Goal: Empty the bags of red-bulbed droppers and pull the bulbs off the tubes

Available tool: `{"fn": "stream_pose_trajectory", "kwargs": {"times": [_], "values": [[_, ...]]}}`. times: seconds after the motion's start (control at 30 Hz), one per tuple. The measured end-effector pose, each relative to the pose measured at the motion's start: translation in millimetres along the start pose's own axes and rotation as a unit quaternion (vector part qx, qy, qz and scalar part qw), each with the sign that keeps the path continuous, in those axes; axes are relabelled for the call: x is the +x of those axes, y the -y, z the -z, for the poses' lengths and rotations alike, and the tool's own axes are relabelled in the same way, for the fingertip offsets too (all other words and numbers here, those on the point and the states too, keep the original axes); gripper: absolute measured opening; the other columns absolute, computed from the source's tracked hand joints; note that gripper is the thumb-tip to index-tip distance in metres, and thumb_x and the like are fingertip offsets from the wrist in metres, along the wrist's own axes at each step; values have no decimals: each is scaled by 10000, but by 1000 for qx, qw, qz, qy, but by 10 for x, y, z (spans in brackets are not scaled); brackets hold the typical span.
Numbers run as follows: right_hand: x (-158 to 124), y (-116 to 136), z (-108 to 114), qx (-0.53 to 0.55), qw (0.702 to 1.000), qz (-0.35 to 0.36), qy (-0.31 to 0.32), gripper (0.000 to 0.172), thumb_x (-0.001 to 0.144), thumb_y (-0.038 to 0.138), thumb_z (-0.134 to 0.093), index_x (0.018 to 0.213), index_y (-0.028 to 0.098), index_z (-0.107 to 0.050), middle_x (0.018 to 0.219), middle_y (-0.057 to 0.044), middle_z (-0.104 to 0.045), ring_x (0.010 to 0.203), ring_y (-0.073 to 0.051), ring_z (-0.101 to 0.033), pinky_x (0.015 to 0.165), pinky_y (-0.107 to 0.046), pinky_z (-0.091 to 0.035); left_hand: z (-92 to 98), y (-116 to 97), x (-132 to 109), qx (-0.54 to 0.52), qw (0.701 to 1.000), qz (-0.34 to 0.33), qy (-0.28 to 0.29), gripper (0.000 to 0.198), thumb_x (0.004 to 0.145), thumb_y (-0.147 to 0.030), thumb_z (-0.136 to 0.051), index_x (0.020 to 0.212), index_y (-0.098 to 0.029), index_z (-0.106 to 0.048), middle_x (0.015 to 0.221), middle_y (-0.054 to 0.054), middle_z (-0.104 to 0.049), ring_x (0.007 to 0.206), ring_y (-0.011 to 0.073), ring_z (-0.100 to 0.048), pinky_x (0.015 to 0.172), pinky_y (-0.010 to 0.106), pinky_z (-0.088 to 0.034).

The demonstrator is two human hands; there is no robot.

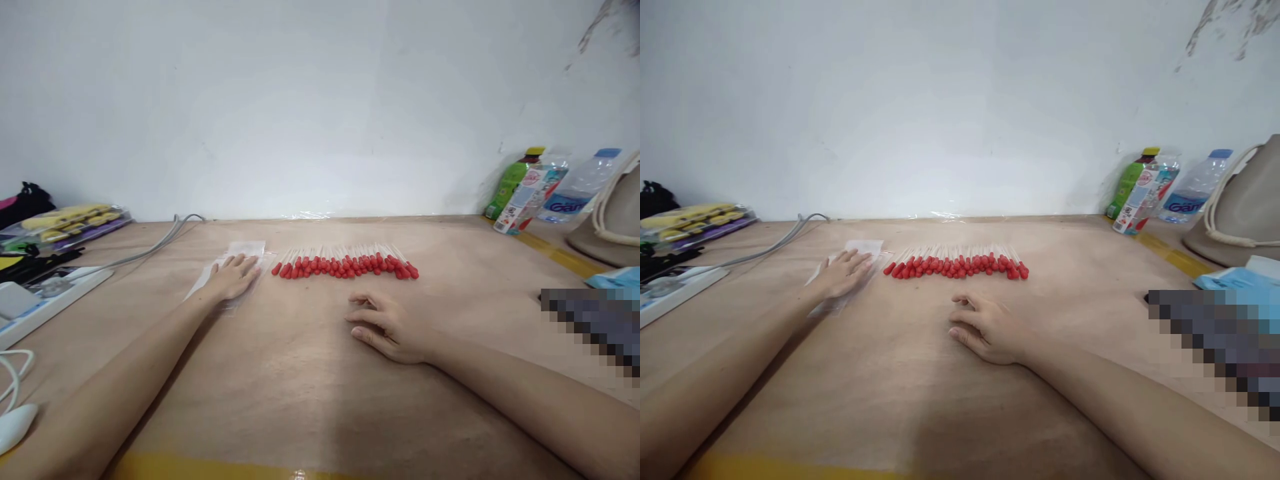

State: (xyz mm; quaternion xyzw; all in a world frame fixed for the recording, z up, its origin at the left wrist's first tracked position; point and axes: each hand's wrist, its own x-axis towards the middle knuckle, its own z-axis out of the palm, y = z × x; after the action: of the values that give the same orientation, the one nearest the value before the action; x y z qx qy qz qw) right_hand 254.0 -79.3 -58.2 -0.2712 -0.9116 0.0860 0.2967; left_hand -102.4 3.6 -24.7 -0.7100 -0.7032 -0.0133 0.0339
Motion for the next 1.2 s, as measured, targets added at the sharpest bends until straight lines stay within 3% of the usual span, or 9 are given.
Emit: {"fn": "stream_pose_trajectory", "kwargs": {"times": [0.2, 0.33, 0.47, 0.57, 0.67, 0.73, 0.87, 1.0, 1.2], "values": [[2, -4, -17, 9, 1000, -2, -1, 233, 849, 306, -484, 1002, 186, -613, 1156, -125, -490, 977, -184, -531, 842, -359, -458, 92, -193, -82, -5, 968, -94, -232, 388, 847, -466, -352, 972, -224, -629, 1146, 84, -546, 1118, 248, -444, 953, 435, -281], [11, 0, -10, 5, 1000, -3, -7, 232, 844, 304, -489, 993, 180, -618, 1147, -128, -496, 963, -184, -538, 830, -353, -463, 53, -407, -110, 30, 962, -108, -250, 330, 791, -468, -458, 787, -207, -660, 1082, 104, -553, 1081, 283, -439, 902, 461, -297], [4, 1, -13, -4, 1000, -5, -8, 226, 838, 307, -499, 993, 191, -616, 1146, -121, -502, 957, -183, -547, 817, -345, -470, -15, -451, -68, 9, 965, -77, -249, 282, 768, -421, -504, 721, -185, -650, 1082, 119, -549, 1084, 292, -425, 877, 451, -320], [2, -6, -32, -16, 1000, -9, -15, 230, 834, 306, -501, 1009, 196, -602, 1152, -116, -503, 966, -187, -549, 821, -347, -473, 27, -447, -76, -36, 947, -42, -317, 235, 777, -383, -513, 765, -185, -639, 1098, 117, -537, 1084, 297, -421, 865, 453, -322], [34, -25, -47, -55, 994, -26, -86, 312, 817, 283, -507, 1111, 183, -538, 1155, -124, -502, 1033, -215, -516, 869, -379, -453, 114, -509, -163, -84, 915, -56, -391, 206, 804, -364, -502, 820, -192, -613, 1103, 95, -542, 1057, 275, -444, 870, 441, -317], [76, -52, -44, -97, 981, -49, -161, 405, 802, 264, -514, 1193, 168, -473, 1178, -133, -489, 1097, -238, -471, 920, -410, -418, 152, -606, -263, -109, 905, -123, -391, 181, 818, -345, -499, 842, -191, -591, 1044, 73, -578, 1013, 241, -479, 874, 411, -321], [176, -142, -21, -166, 955, -64, -239, 529, 788, 310, -532, 1277, 162, -395, 1235, -144, -464, 1147, -267, -429, 953, -448, -373, 145, -879, -497, -120, 906, -288, -285, 135, 847, -288, -466, 882, -191, -554, 921, 38, -619, 932, 191, -524, 855, 362, -340], [242, -228, -18, -155, 975, -17, -161, 515, 805, 368, -525, 1275, 184, -421, 1243, -114, -489, 1145, -249, -438, 946, -429, -375, 105, -1104, -614, -130, 900, -359, -210, 140, 852, -273, -455, 893, -173, -543, 858, 49, -619, 878, 189, -545, 810, 346, -377], [298, -291, -45, -101, 991, 16, -85, 363, 835, 360, -503, 1152, 189, -552, 1170, -99, -554, 1107, -225, -475, 917, -416, -399, 60, -1212, -548, -223, 892, -318, -230, 105, 825, -262, -509, 866, -178, -556, 811, 27, -622, 796, 169, -558, 778, 336, -412]]}}
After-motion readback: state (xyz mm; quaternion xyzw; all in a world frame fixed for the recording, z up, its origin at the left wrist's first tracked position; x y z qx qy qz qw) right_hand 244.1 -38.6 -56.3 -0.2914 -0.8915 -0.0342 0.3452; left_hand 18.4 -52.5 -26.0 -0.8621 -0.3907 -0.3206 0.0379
